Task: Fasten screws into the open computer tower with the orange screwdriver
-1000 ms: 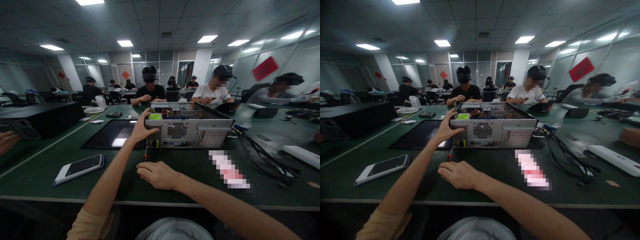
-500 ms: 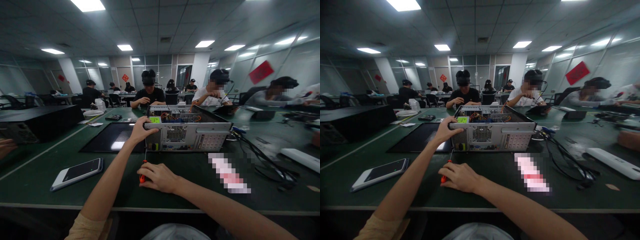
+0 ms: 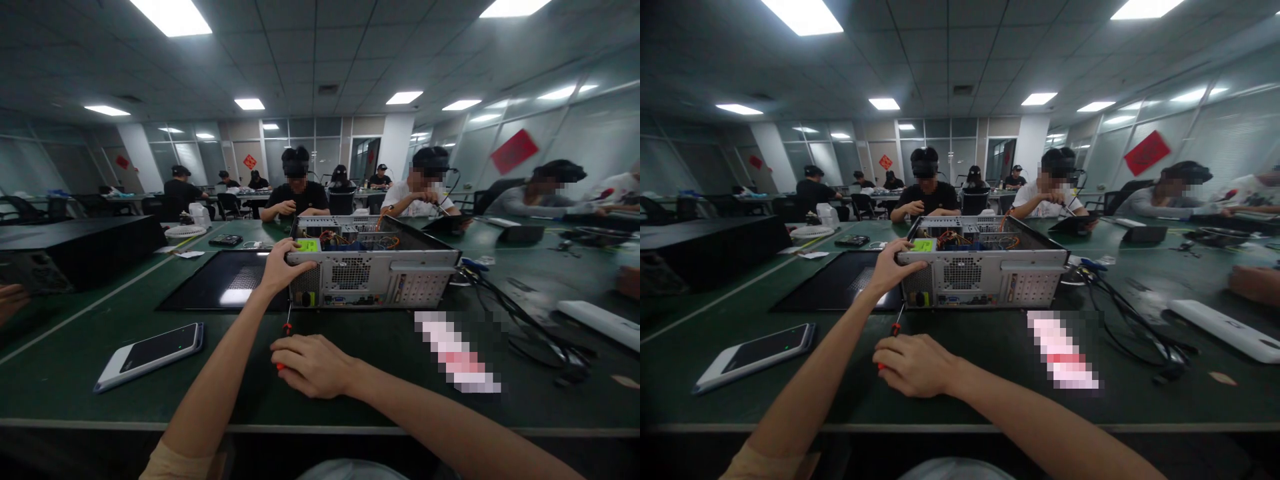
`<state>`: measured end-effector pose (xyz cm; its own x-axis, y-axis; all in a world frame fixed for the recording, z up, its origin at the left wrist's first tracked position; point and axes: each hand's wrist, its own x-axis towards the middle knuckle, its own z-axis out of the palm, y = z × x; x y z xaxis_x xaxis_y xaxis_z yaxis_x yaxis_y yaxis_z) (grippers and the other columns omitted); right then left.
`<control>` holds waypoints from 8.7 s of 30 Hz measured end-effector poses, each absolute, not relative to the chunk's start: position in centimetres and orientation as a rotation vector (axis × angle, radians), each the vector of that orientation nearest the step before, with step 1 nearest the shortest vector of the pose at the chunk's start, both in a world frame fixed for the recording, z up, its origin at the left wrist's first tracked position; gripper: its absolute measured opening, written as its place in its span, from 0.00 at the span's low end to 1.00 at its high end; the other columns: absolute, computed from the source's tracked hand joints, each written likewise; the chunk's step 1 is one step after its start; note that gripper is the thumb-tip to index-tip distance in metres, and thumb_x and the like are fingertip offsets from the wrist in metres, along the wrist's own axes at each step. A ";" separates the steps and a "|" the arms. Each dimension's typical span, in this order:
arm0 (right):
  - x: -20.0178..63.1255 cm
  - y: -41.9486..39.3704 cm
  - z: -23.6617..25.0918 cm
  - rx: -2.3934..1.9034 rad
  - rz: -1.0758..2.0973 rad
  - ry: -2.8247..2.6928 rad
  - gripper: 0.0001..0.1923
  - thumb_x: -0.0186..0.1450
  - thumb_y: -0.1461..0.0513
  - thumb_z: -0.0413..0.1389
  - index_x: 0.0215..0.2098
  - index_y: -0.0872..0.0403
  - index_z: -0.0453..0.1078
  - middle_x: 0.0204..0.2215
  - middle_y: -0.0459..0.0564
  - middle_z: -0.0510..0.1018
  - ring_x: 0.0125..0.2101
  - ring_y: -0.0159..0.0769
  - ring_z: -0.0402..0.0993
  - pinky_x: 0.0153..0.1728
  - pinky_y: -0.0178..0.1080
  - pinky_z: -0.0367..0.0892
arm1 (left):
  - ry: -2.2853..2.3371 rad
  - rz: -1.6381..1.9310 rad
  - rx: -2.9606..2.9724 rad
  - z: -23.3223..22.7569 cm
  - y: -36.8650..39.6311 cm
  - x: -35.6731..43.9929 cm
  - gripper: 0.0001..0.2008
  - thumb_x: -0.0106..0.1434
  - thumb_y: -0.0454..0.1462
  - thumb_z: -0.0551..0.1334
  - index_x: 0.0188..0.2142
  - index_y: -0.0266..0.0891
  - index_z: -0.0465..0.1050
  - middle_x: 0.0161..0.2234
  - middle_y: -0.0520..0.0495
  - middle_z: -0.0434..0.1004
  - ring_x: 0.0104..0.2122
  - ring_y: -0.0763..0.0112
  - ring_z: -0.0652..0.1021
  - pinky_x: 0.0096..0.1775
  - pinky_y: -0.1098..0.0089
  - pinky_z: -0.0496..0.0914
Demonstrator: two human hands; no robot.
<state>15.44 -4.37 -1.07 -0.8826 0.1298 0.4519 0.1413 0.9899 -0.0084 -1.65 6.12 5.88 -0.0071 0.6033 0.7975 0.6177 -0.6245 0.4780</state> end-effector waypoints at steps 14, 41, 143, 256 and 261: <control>15.4 -3.9 -1.9 -0.213 -0.151 -2.615 0.18 0.71 0.49 0.52 0.46 0.54 0.70 0.47 0.52 0.78 0.39 0.33 0.78 0.31 0.31 0.67 | -1.324 -1.731 -2.215 5.7 6.3 -1.9 0.20 0.46 0.43 0.75 0.28 0.42 0.65 0.43 0.44 0.77 0.53 0.54 0.74 0.55 0.55 0.66; 15.2 -4.5 -1.4 -0.083 -0.396 -2.621 0.10 0.71 0.61 0.49 0.46 0.54 0.69 0.50 0.52 0.76 0.33 0.29 0.75 0.25 0.31 0.63 | -1.353 -1.693 -2.239 6.1 5.7 -1.7 0.18 0.49 0.44 0.73 0.28 0.43 0.65 0.42 0.46 0.77 0.53 0.55 0.73 0.56 0.55 0.65; 15.4 -4.8 -0.9 -0.210 -0.171 -2.736 0.22 0.72 0.66 0.46 0.64 0.54 0.55 0.56 0.56 0.71 0.44 0.35 0.76 0.31 0.32 0.70 | -1.323 -1.685 -2.478 5.9 5.5 -2.8 0.19 0.48 0.36 0.69 0.36 0.42 0.62 0.51 0.42 0.72 0.62 0.53 0.65 0.62 0.51 0.57; 15.2 -4.1 -1.6 -0.146 -0.270 -2.504 0.12 0.74 0.57 0.47 0.48 0.55 0.67 0.48 0.51 0.76 0.34 0.27 0.77 0.25 0.29 0.65 | -1.329 -1.853 -2.321 5.7 5.8 -1.9 0.08 0.53 0.37 0.60 0.32 0.43 0.61 0.47 0.43 0.74 0.54 0.57 0.71 0.59 0.55 0.60; 15.0 -4.2 -1.4 -0.144 -0.250 -2.508 0.12 0.72 0.61 0.47 0.50 0.54 0.66 0.52 0.53 0.74 0.37 0.31 0.77 0.26 0.30 0.64 | -1.347 -1.861 -2.318 5.8 5.7 -1.8 0.07 0.57 0.39 0.60 0.31 0.43 0.61 0.46 0.44 0.74 0.54 0.58 0.71 0.59 0.56 0.61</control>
